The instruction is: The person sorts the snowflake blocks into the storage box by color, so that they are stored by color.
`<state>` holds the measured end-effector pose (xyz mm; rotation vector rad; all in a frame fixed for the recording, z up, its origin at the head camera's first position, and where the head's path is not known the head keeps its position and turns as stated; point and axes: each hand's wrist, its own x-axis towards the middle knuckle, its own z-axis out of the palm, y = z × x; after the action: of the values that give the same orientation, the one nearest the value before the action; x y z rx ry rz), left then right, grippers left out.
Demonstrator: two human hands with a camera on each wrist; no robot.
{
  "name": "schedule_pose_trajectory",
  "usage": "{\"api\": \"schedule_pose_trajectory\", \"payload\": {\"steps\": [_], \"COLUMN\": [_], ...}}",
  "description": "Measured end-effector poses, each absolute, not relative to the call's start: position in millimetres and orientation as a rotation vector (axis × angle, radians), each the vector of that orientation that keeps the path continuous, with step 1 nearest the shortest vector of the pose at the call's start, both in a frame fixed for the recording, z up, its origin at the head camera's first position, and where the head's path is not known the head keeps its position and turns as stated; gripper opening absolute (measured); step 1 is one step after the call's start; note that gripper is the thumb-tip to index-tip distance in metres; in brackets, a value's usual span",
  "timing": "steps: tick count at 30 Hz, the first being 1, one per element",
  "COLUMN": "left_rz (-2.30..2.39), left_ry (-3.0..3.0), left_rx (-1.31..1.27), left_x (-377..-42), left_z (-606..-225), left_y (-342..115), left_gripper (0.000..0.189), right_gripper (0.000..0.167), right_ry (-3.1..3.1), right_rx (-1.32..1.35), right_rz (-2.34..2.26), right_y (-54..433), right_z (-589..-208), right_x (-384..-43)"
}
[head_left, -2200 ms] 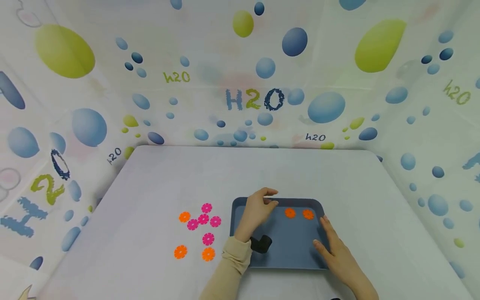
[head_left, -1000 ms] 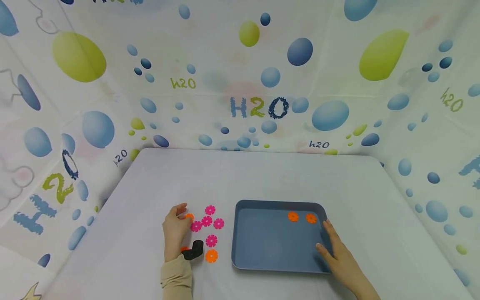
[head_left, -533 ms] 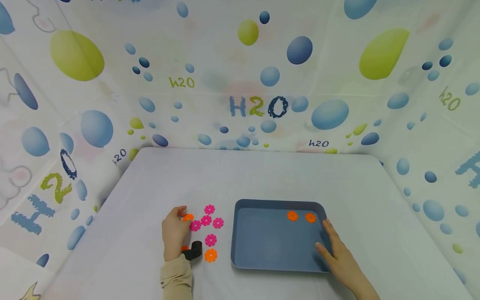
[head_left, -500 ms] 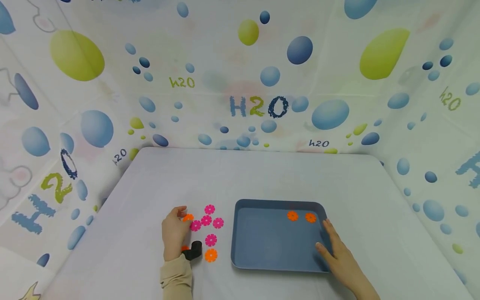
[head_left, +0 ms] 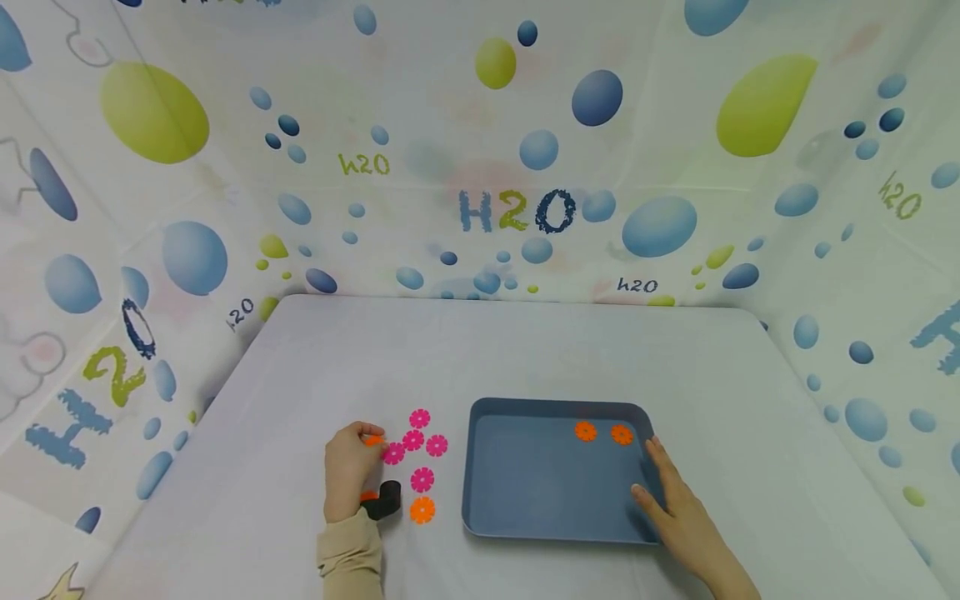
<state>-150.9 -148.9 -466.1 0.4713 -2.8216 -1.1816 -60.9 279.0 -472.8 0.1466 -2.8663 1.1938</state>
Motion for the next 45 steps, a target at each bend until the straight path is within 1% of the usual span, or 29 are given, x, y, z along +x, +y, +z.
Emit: {"api": "schedule_pose_trajectory", "payload": {"steps": [4, 10, 16, 28, 33, 40, 45], "left_rz": [-1.281, -1.651, -1.931, -2.090, -2.167, -2.151, -2.162], "left_ry": [-2.817, -2.713, -2.568, -2.526, -2.514, -2.630, -2.679], "left_rx": [0.442, 0.359, 0.234, 0.123, -0.035, -0.228, -0.324], "left_x": [-153, -163, -168, -177, -182, -187, -191], "left_z": [-465, -452, -441, -434, -434, -439, -444], "left_y": [-147, -135, -118, -73, -45, -7, 14], "left_gripper": [0.023, 0.031, 0.031, 0.033, 0.032, 0.030, 0.030], "right_gripper": [0.070, 0.070, 0.070, 0.070, 0.070, 0.070, 0.069], "right_ry": [-2.868, -2.863, -2.862, -2.869, -2.874, -2.881, -2.874], "right_rx": [0.145, 0.145, 0.139, 0.132, 0.123, 0.115, 0.119], "right_rz": [1.199, 1.201, 1.222, 1.212, 1.215, 1.220, 1.211], "right_y": [278, 278, 277, 277, 277, 278, 279], "right_z": [-473, -475, -477, -478, -478, -477, -477], "right_x": [-60, -60, -60, -60, -60, -59, -59]}}
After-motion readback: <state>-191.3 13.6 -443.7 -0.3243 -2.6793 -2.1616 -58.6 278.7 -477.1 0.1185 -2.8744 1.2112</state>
